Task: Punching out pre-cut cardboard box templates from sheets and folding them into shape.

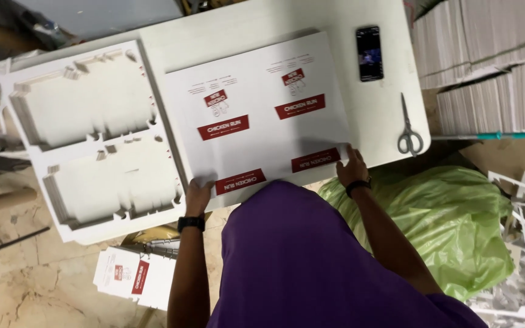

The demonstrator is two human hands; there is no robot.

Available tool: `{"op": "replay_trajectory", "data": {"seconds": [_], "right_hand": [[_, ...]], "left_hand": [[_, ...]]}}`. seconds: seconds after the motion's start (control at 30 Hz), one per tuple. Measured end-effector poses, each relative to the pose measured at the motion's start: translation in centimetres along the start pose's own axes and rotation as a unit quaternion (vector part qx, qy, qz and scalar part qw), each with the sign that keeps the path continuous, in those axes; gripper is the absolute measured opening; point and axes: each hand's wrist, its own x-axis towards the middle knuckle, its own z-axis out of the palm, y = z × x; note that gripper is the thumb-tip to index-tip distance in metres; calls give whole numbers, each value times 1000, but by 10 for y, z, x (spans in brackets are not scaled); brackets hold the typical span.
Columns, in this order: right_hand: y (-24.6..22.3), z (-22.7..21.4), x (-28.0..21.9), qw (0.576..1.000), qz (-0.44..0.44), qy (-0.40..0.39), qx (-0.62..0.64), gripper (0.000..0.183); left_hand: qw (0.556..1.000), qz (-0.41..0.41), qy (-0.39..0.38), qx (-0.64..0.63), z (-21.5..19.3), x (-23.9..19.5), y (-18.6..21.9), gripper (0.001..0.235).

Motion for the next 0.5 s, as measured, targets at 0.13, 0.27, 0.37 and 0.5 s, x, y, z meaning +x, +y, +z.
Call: {"op": "replay_trajectory", "data": {"seconds": [0.13,0.27,0.37,0.5], "right_hand": [[7,4,4,1000,15,-15,-11,75],[11,6,11,999,21,-22,-14,76],[13,9,17,1000,17,-9,-16,74],[2,-18,-8,997,-65,-25,-18,80]], "left_hand": [[1000,10,13,2,13,27,-25,70],[998,26,51,36,40,71,-62,61],[995,31,78,57,65,116,-91,54],[987,114,114,-15,68,97,-86,43]]}}
